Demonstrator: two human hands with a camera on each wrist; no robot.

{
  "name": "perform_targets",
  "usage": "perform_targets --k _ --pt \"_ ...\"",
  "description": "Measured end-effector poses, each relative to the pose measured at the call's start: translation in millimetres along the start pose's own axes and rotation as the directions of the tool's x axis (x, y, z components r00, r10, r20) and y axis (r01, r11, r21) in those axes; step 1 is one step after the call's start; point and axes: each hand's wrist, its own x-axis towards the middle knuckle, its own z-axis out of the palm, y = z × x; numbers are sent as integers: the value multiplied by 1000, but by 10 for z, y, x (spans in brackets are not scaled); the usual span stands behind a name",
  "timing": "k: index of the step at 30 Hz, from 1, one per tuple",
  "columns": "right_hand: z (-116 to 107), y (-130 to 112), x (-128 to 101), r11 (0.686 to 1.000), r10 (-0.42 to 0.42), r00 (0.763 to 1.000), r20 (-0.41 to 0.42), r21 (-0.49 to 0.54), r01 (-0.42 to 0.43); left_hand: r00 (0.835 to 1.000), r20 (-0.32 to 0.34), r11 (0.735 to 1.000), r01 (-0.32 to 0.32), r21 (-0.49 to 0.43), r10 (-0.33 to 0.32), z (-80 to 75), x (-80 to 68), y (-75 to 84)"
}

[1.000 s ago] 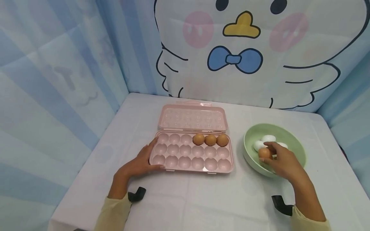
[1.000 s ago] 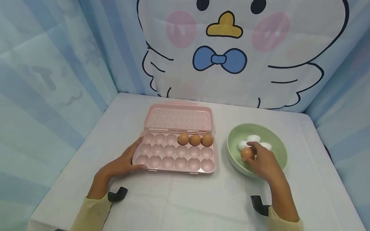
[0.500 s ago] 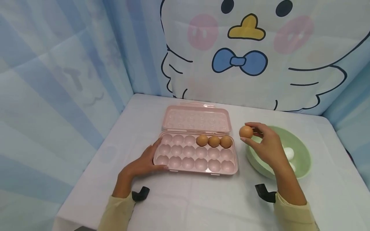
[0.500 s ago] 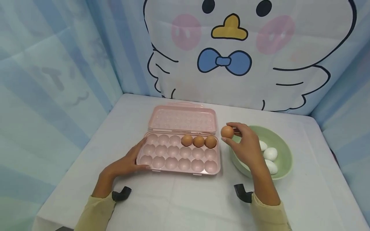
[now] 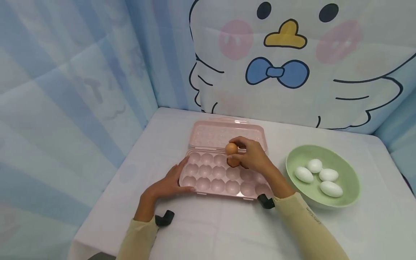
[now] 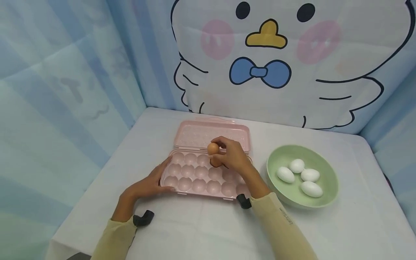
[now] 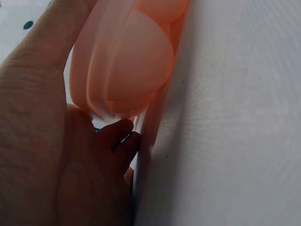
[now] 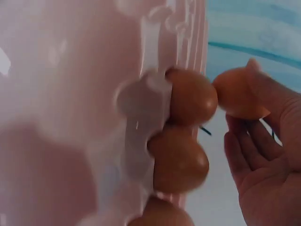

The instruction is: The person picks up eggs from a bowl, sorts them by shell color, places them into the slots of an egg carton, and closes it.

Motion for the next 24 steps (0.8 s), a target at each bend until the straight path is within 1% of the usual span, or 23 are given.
perform_targets --k 3,8,11,19,24 --pt "83 34 56 1000 -13 1000 12 8 13 1000 2 1000 1 -3 -1 34 14 -3" --pt "138 43 107 999 7 998 63 39 -10 999 -5 999 33 4 -33 33 -7 -4" --pt "162 48 134 999 22 996 86 47 -26 999 -7 999 41 13 -41 14 -16 -6" --pt "240 55 175 997 47 991 126 48 -53 1000 -8 1000 11 10 -11 12 7 -21" --pt "281 33 187 997 75 989 127 9 -76 1000 -9 1000 21 5 -21 14 4 -22"
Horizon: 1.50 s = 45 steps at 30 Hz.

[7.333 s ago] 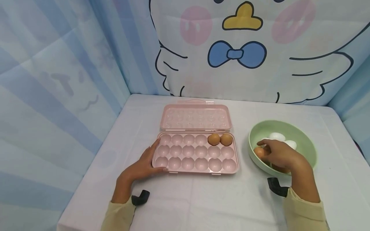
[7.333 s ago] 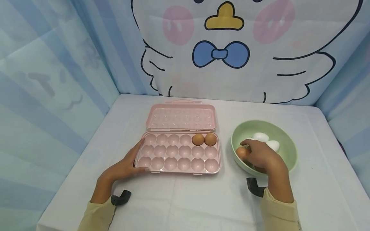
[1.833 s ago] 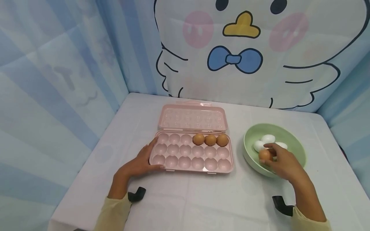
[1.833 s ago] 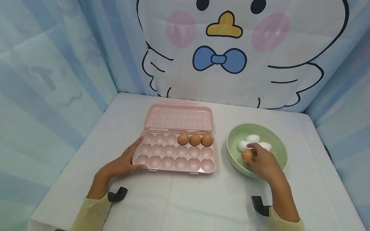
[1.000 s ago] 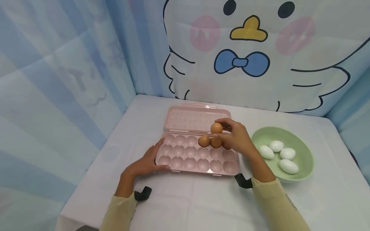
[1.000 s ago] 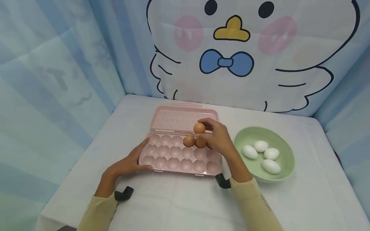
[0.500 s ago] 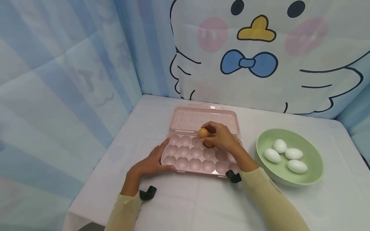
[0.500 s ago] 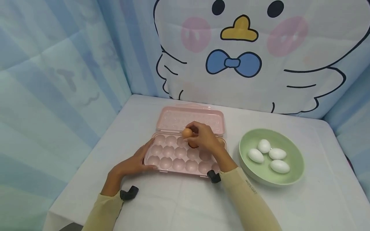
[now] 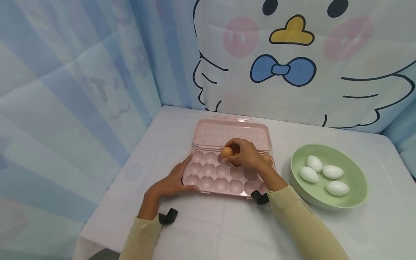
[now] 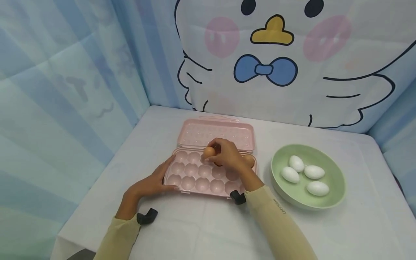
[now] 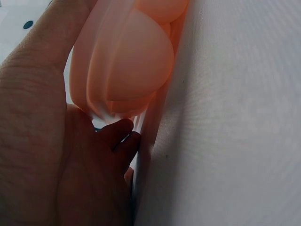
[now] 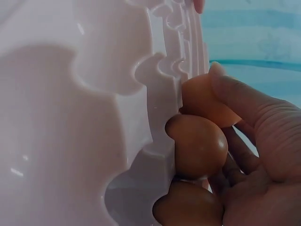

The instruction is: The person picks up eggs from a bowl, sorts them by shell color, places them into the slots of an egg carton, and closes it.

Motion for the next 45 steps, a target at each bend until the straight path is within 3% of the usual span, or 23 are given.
perform_targets --k 7,32,38,42,45 --pt "25 -17 9 999 34 999 21 -11 -34 1000 9 1000 17 -2 -17 8 2 17" --pt "-19 -26 -17 996 -11 999 39 -83 15 999 17 999 37 14 -38 26 3 44" --pt "-225 -87 -231 998 -25 999 -26 -52 23 1000 24 1000 18 18 -18 27 25 47" --pt "-485 -145 -466 997 -36 997 -67 -72 31 1000 12 1000 4 19 -4 5 18 30" --pt "-742 -140 -704 992 5 996 -92 -124 -16 1000 8 1000 -13 21 12 -7 18 17"
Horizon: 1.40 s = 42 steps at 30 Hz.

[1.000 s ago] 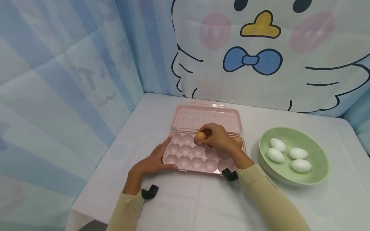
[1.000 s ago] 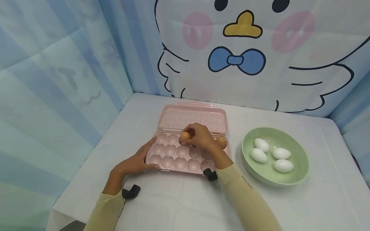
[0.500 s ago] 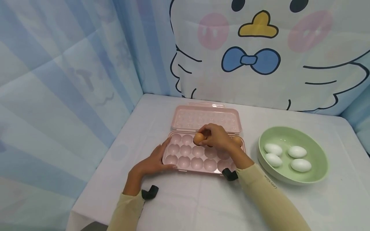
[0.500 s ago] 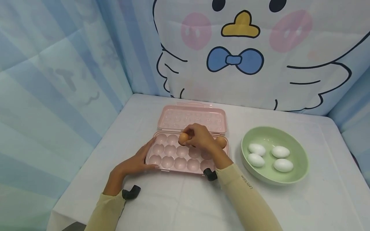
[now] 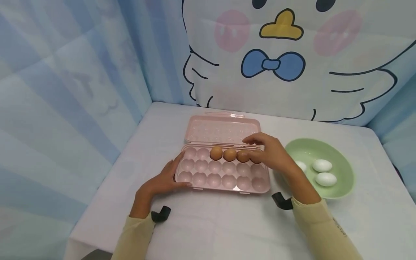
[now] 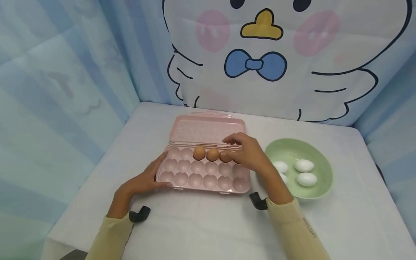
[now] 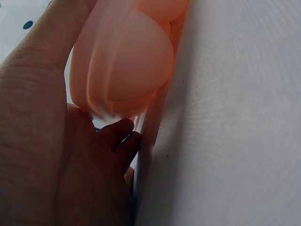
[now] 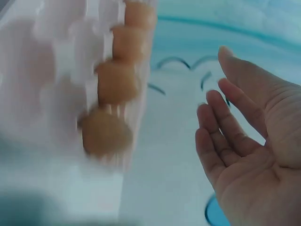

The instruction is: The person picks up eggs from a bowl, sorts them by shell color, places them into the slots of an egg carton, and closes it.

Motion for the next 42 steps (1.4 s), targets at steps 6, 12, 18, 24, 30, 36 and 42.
perform_targets --k 6,12,18,24,30,36,42 --pt "-553 285 -525 984 142 986 -91 -98 -151 1000 -8 999 -29 -16 29 -18 1 -12" --pt "-889 690 -1025 964 215 966 -144 -124 -233 999 -2 999 -33 -23 33 -6 19 -24" --pt "-942 917 -1241 952 258 965 -52 -155 -263 999 -18 998 -46 -38 46 -38 17 -26" --pt "-861 992 -1262 960 253 967 24 -132 -248 999 -11 999 -38 -37 38 -15 23 -24" --pt "-765 961 -1141 962 210 977 22 -186 -202 999 -1 998 -39 -49 39 18 21 -25" --pt "-660 906 -1048 971 168 978 124 -193 -142 999 7 999 -32 -39 32 19 25 -12" --pt "-598 931 -1025 974 137 973 184 -205 -98 1000 -3 999 -13 -32 12 9 11 1"
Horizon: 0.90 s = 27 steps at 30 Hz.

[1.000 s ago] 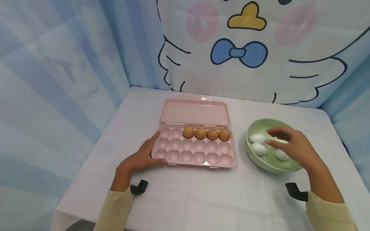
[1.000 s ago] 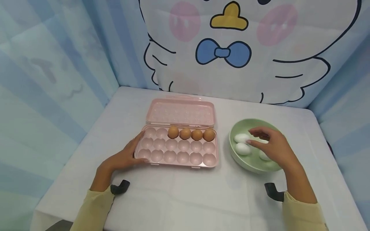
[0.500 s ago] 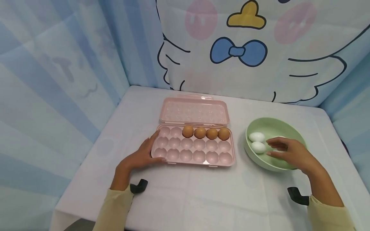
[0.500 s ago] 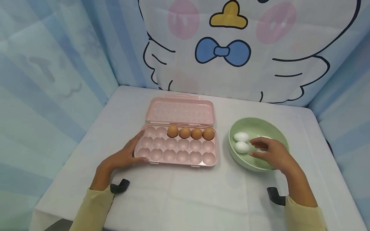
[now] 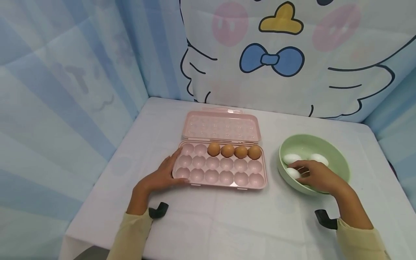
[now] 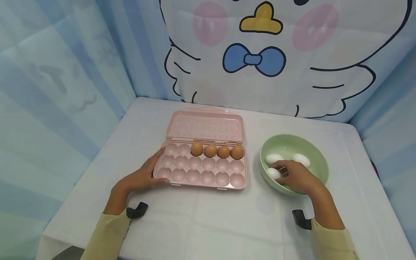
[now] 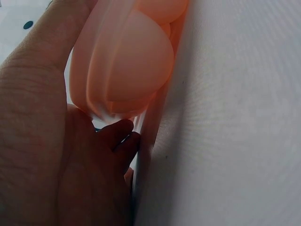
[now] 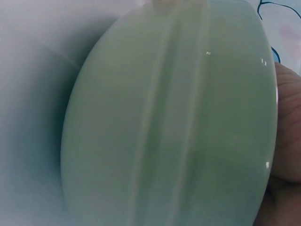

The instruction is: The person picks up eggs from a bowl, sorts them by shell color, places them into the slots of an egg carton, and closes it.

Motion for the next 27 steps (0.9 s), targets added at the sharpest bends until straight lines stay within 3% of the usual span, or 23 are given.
perform_targets --k 7,12,15,21,24,27 --pt "14 -8 3 1000 -21 998 -52 -22 20 1000 8 1000 20 3 -20 13 11 0" --pt "35 -111 9 1000 -1 986 -167 -2 1 1000 4 1000 17 14 -17 6 13 -11" --pt "66 -220 12 997 65 966 -249 49 -54 1000 0 1000 12 10 -12 14 16 -14" --pt "167 -455 68 969 214 901 -377 199 -147 1000 -1 1000 4 -11 -4 5 25 -21" --pt "195 -577 114 955 248 872 -422 258 -147 1000 0 1000 18 -8 -18 6 20 -22" --pt "231 -680 164 953 223 868 -443 288 -98 1000 1 1000 27 0 -27 5 15 -17"
